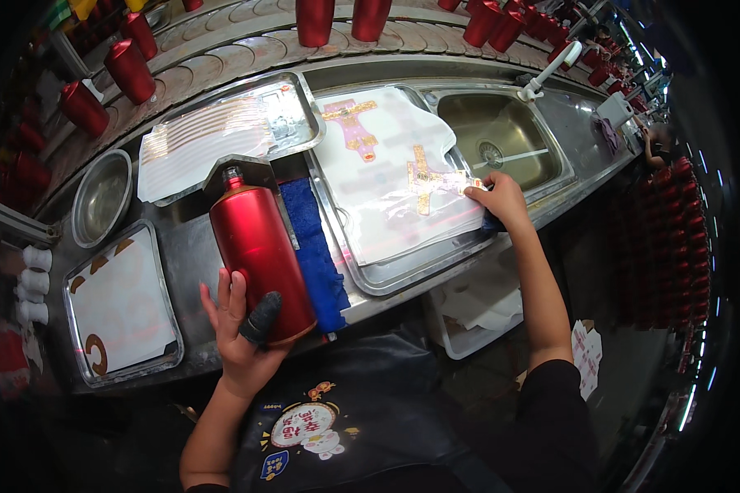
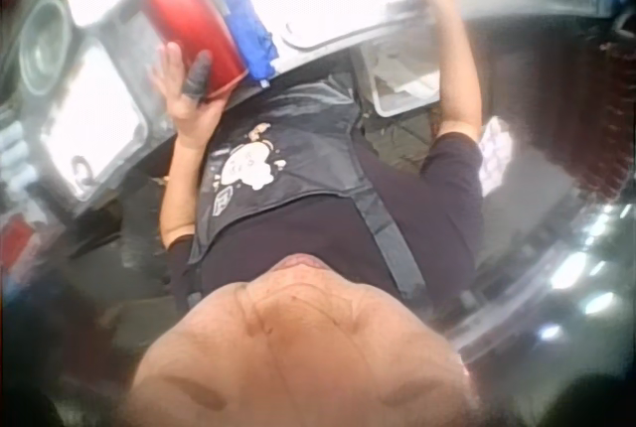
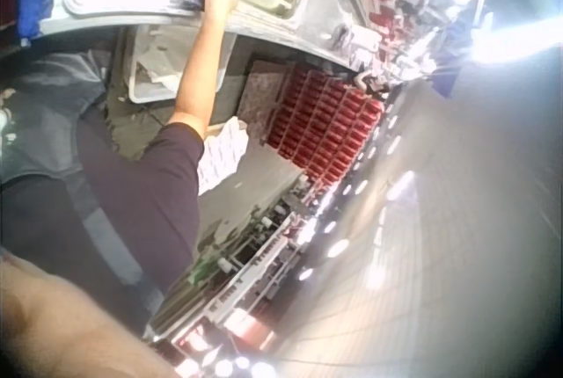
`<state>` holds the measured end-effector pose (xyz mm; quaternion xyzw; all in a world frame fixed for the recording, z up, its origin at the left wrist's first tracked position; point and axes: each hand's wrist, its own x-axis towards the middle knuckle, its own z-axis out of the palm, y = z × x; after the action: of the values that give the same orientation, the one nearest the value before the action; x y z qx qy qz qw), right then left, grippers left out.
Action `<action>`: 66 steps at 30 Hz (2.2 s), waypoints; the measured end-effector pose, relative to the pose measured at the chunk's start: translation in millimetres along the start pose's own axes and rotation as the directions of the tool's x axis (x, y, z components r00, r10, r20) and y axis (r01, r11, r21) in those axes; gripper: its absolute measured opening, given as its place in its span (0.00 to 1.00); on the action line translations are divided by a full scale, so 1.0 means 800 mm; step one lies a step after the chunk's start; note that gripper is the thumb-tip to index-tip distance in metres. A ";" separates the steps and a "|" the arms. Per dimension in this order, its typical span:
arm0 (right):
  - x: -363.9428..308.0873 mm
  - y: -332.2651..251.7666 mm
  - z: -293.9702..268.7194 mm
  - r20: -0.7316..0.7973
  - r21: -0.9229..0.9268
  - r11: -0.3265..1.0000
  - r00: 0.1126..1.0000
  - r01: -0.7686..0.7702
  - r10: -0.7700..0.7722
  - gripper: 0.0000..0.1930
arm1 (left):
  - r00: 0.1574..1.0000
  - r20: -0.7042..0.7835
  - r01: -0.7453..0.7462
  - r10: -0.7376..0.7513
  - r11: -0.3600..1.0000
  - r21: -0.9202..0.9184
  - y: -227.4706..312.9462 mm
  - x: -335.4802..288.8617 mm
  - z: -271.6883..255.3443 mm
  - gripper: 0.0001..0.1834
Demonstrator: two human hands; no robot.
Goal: The person moves a large black board to a workstation, then applies gold circular labels to the necks of red cylindrical containers. They wipe each container with a blue cloth and place the finished items on a tray.
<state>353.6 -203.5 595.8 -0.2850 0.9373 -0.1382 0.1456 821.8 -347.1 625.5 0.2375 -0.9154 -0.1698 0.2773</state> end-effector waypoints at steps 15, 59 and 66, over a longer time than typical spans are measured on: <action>0.198 0.177 -0.036 -0.280 0.484 0.868 0.959 0.111 0.033 0.07 | 1.000 -0.001 0.025 -0.025 0.999 -0.042 0.005 -0.001 0.002 0.38; -0.083 -0.339 -0.015 0.326 0.723 0.484 0.374 0.493 -0.868 0.07 | 0.719 0.334 0.648 -0.609 0.415 -0.638 0.019 0.047 -0.066 0.14; -0.109 -0.308 0.034 -0.056 0.686 0.501 0.725 0.528 -0.687 0.17 | 0.700 0.379 0.646 -0.605 0.311 -0.697 -0.014 0.029 -0.052 0.20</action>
<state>554.1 -355.5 672.3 -0.5402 0.6394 -0.4689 0.2821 832.8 -375.8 663.2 0.4193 -0.5804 -0.6546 0.2426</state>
